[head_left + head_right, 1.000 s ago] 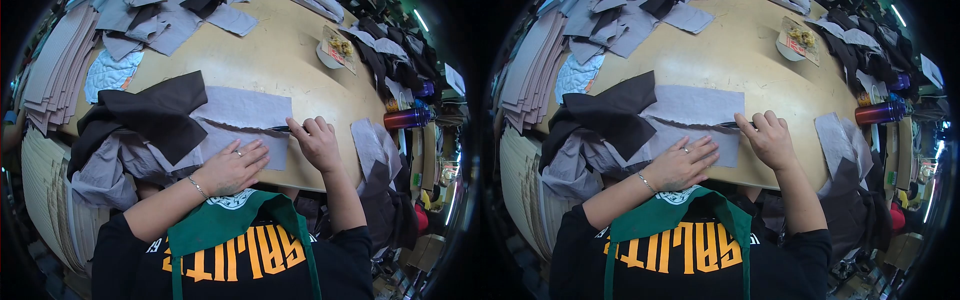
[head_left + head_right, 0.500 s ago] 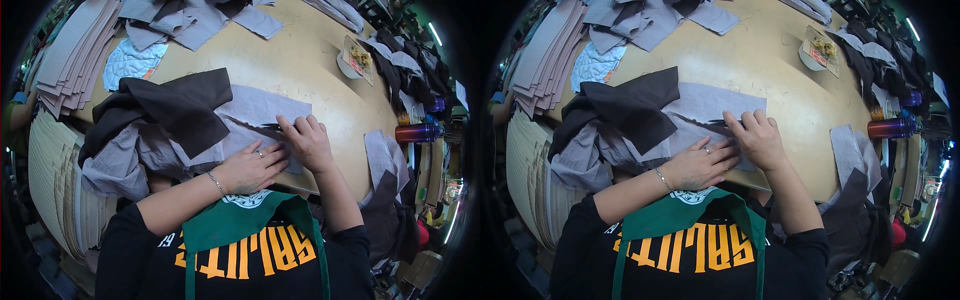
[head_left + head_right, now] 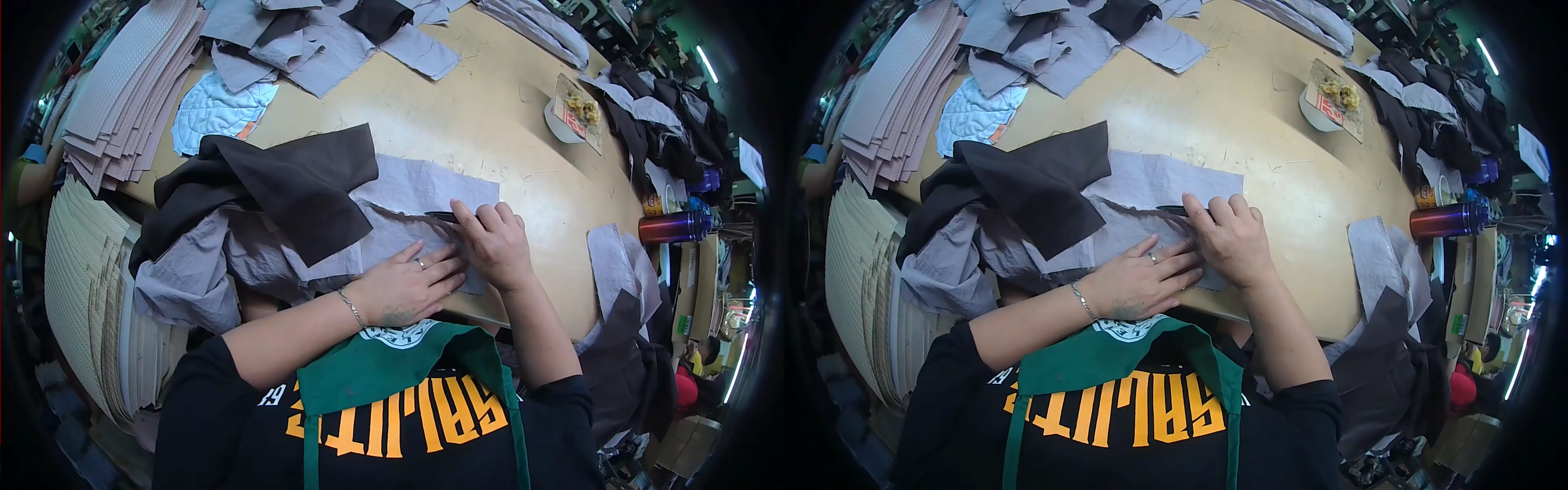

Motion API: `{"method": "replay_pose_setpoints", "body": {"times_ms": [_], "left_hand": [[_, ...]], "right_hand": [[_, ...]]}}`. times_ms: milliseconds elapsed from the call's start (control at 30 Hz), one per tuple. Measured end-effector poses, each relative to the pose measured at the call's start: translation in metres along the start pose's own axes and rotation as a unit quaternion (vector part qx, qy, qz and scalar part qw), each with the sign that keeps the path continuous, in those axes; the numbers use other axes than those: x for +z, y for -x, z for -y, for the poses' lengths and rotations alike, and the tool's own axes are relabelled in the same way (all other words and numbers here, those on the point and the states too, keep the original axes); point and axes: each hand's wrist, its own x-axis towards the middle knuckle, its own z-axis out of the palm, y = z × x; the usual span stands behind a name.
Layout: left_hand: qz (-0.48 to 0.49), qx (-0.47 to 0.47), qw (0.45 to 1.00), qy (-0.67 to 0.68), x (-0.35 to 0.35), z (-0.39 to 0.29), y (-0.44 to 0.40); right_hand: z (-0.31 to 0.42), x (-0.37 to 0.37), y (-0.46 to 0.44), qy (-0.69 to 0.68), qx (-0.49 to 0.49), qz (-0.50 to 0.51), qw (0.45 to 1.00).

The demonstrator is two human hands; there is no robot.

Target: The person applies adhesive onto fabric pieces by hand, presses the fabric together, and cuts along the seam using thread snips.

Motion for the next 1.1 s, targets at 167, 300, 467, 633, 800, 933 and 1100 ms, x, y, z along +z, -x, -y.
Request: {"method": "replay_pose_setpoints", "body": {"times_ms": [167,300,467,633,800,933,1100], "left_hand": [[-0.005,0.001,1.000,0.002,0.001,0.000,0.001],[-0.005,0.005,1.000,0.000,0.001,0.000,0.001],[-0.001,0.004,1.000,-0.001,0.000,0.000,0.001],[-0.005,0.004,1.000,-0.006,0.004,0.001,0.002],[0.004,0.000,1.000,0.002,0.003,0.000,0.001],[0.000,-0.001,1.000,0.004,0.003,0.000,0.002],[-0.003,0.003,1.000,0.007,0.003,0.001,0.001]], "right_hand": [[0.003,-0.002,-0.003,-0.002,-0.003,-0.005,1.000],[0.002,0.000,-0.005,0.006,-0.007,0.006,1.000],[0.000,-0.001,-0.015,-0.018,0.005,-0.036,0.999],[-0.010,-0.019,-0.011,0.018,-0.004,-0.013,1.000],[-0.009,-0.022,-0.007,0.029,-0.036,0.021,0.999],[-0.010,-0.023,-0.009,0.030,-0.054,0.040,0.997],[-0.011,-0.023,-0.009,0.037,-0.065,0.047,0.996]]}}
